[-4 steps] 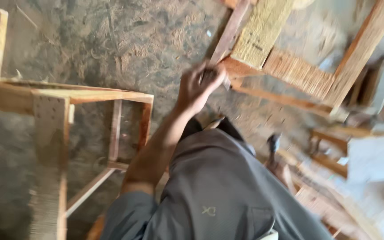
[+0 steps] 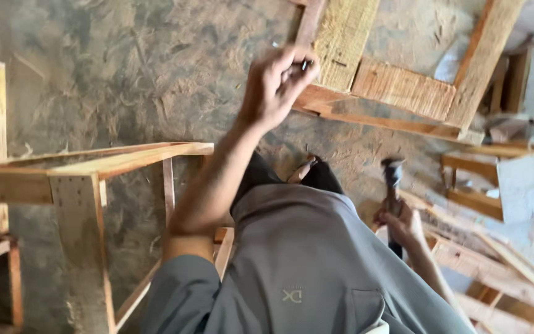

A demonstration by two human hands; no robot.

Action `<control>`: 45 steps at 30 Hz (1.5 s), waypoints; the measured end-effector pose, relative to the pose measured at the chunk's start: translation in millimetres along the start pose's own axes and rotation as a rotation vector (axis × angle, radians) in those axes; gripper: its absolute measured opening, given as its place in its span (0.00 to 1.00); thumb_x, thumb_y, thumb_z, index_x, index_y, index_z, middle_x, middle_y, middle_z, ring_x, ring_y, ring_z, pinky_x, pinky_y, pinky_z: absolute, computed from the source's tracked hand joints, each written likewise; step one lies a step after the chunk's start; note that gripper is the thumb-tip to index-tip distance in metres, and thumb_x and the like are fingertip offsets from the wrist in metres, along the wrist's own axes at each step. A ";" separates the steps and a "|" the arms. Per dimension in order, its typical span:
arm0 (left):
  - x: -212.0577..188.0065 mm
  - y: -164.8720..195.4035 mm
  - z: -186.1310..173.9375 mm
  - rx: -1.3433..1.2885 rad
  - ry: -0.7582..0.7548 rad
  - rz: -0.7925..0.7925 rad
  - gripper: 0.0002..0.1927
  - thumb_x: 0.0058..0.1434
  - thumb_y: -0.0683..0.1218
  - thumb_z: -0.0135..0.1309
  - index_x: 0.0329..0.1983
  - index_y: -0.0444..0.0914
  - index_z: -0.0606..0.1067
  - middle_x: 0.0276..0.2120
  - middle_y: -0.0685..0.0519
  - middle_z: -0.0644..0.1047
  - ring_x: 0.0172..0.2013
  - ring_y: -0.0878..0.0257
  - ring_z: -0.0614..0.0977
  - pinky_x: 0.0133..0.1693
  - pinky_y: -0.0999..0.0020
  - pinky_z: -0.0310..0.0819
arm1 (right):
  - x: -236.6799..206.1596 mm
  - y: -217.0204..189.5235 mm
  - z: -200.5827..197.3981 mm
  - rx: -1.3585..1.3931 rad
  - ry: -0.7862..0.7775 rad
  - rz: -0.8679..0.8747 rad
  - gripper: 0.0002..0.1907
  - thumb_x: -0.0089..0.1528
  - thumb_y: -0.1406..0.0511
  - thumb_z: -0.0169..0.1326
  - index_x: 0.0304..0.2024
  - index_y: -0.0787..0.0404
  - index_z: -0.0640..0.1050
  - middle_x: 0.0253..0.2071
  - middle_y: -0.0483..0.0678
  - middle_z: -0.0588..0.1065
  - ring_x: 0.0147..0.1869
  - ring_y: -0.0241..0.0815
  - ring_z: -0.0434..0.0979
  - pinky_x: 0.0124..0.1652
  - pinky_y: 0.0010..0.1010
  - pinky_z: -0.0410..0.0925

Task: The person assembles wooden frames by positioning planks and hammering nails into joints. They repeatedly pick up nails, align frame pieces, and strike the nails with a hammer to secure the structure.

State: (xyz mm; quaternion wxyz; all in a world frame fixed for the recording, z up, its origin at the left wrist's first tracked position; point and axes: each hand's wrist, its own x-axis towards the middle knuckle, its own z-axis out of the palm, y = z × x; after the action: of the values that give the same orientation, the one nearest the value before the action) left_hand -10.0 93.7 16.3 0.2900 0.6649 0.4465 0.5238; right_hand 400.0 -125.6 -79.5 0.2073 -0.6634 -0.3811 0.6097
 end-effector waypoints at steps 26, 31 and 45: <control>56.6 -66.6 -5.7 -0.355 -0.620 0.201 0.04 0.74 0.40 0.56 0.47 0.40 0.72 0.36 0.54 0.83 0.39 0.68 0.87 0.41 0.72 0.84 | -91.5 -129.3 230.1 0.439 0.536 -0.060 0.11 0.62 0.67 0.54 0.44 0.65 0.71 0.30 0.46 0.71 0.31 0.35 0.70 0.32 0.28 0.67; 51.7 -71.1 -4.2 -0.382 -0.616 0.233 0.04 0.75 0.40 0.55 0.46 0.41 0.72 0.38 0.53 0.83 0.39 0.68 0.87 0.41 0.72 0.84 | -98.8 -164.3 227.0 0.363 0.490 -0.090 0.13 0.61 0.65 0.54 0.46 0.66 0.71 0.30 0.48 0.71 0.30 0.36 0.69 0.31 0.29 0.66; 41.0 -84.7 5.9 -0.322 -0.516 0.385 0.06 0.71 0.39 0.60 0.44 0.43 0.75 0.36 0.56 0.83 0.39 0.66 0.81 0.42 0.66 0.80 | -69.9 -283.1 189.7 0.105 0.289 -0.071 0.22 0.67 0.52 0.47 0.49 0.65 0.71 0.30 0.46 0.71 0.29 0.35 0.68 0.28 0.29 0.64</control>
State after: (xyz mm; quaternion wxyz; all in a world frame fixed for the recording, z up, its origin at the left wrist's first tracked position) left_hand -26.8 167.7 -39.7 0.3902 0.7931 0.1367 0.4474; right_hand 147.4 -38.1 143.0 0.3158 -0.7184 -0.3383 0.5193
